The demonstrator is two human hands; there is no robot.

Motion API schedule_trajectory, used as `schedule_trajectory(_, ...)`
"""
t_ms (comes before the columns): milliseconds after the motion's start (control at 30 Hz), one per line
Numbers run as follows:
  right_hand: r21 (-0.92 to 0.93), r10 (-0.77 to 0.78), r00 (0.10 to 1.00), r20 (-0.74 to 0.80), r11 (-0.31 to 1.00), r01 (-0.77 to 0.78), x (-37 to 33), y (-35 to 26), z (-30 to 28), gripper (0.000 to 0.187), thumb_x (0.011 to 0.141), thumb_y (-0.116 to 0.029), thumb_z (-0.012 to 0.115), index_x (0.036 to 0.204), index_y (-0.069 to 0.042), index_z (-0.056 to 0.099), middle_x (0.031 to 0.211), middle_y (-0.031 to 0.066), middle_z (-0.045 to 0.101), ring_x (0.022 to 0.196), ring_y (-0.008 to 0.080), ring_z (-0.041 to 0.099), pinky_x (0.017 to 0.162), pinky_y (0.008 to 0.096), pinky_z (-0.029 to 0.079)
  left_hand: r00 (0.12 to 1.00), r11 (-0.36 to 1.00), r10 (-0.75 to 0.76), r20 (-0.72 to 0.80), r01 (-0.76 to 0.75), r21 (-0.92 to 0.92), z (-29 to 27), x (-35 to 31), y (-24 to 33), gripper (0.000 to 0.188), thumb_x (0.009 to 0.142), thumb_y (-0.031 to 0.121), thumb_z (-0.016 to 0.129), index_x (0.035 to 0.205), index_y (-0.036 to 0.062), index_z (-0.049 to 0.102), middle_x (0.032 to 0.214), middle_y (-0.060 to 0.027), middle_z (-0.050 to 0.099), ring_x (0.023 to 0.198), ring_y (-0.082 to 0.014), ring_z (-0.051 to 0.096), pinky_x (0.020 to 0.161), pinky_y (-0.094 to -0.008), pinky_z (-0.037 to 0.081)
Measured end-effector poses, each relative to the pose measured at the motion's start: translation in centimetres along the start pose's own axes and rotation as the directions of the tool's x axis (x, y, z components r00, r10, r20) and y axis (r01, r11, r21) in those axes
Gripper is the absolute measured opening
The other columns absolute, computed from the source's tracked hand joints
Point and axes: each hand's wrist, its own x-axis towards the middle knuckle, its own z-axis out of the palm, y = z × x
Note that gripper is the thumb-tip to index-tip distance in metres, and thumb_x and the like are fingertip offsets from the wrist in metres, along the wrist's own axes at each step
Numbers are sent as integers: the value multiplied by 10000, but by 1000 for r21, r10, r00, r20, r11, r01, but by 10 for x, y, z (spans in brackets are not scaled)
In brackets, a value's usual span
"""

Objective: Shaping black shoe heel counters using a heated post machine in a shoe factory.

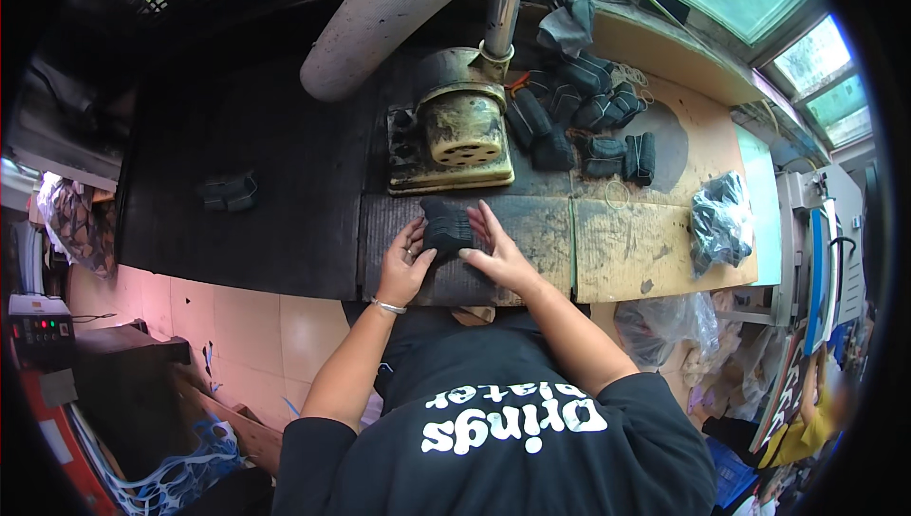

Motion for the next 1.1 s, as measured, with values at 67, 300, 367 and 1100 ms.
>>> schedule_trajectory(67, 179, 98, 995, 6, 979, -97, -2, -7, -5, 968, 841, -139, 701, 1521, 36, 35, 1531, 247, 251, 1419, 298, 281, 1141, 379, 264, 1000, 999, -15, 27, 17, -46, 0, -3, 9, 605, 874, -52, 599, 1417, -65, 335, 1311, -163, 511, 1190, -204, 533, 1021, -310, 426)
schedule_trajectory(300, 577, 219, 962, 162, 770, -272, 3, -13, 4, 978, 843, -80, 673, 1534, -10, -15, 1503, 218, 301, 1320, 239, 417, 1079, 351, 351, 990, 976, -69, 125, 93, -195, -1, -19, 38, 619, 856, -48, 618, 1417, -65, 358, 1327, -134, 504, 1190, -180, 522, 1031, -299, 412)
schedule_trajectory(367, 637, 231, 945, 232, 698, -327, 3, -18, 13, 974, 837, -65, 669, 1534, -9, -8, 1469, 209, 358, 1293, 223, 447, 1069, 343, 364, 987, 966, -81, 141, 112, -232, -10, -25, 36, 621, 854, -45, 627, 1417, -62, 364, 1328, -128, 505, 1193, -173, 519, 1035, -296, 407)
schedule_trajectory(1100, 729, 225, 969, 107, 645, -230, 29, -10, 24, 788, 891, -42, 579, 1522, 4, 109, 1244, 138, 575, 1137, 185, 552, 1009, 308, 406, 992, 844, -68, 108, 114, -524, -28, -13, 48, 479, 863, -42, 628, 1326, -26, 508, 1202, -65, 626, 1102, -126, 586, 971, -262, 447)
